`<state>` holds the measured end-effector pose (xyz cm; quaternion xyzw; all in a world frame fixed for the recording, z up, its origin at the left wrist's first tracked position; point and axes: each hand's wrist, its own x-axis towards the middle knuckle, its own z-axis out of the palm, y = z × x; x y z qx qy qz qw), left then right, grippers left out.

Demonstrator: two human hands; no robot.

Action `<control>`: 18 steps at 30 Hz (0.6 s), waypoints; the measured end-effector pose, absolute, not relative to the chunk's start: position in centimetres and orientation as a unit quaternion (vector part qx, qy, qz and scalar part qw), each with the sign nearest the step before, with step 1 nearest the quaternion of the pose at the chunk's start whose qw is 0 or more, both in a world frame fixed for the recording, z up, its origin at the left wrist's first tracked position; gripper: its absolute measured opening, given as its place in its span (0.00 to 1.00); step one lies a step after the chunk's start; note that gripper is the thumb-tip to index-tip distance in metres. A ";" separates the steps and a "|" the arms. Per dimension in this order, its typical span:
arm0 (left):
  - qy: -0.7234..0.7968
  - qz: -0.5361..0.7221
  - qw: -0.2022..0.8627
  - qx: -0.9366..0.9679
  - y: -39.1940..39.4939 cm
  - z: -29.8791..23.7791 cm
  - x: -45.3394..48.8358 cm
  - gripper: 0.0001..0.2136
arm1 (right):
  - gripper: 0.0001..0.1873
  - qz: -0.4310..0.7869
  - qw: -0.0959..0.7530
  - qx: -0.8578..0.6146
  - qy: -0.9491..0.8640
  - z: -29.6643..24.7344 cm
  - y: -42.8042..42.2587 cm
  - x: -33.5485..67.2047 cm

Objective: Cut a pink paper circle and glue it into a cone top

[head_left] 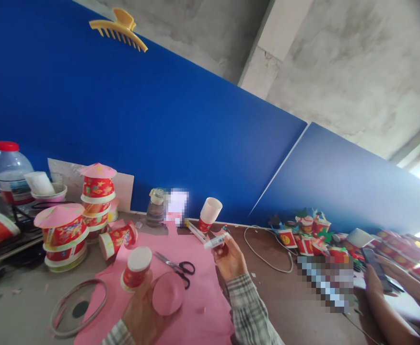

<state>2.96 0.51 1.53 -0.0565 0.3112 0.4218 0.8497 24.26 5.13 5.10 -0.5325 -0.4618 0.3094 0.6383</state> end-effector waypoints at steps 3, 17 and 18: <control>0.317 0.419 0.848 -0.072 0.6 1.9 3.0 0.15 | 0.20 0.376 0.632 -0.496 -0.462 5.4 3.9 21.4; 0.192 0.463 0.865 0.035 0.5 2.5 3.0 0.18 | 0.10 0.171 0.510 -0.424 -0.728 2.3 -1.0 14.9; 0.189 0.458 0.868 0.034 0.4 2.5 3.0 0.18 | 0.11 0.173 0.507 -0.422 -0.731 2.0 -1.0 14.8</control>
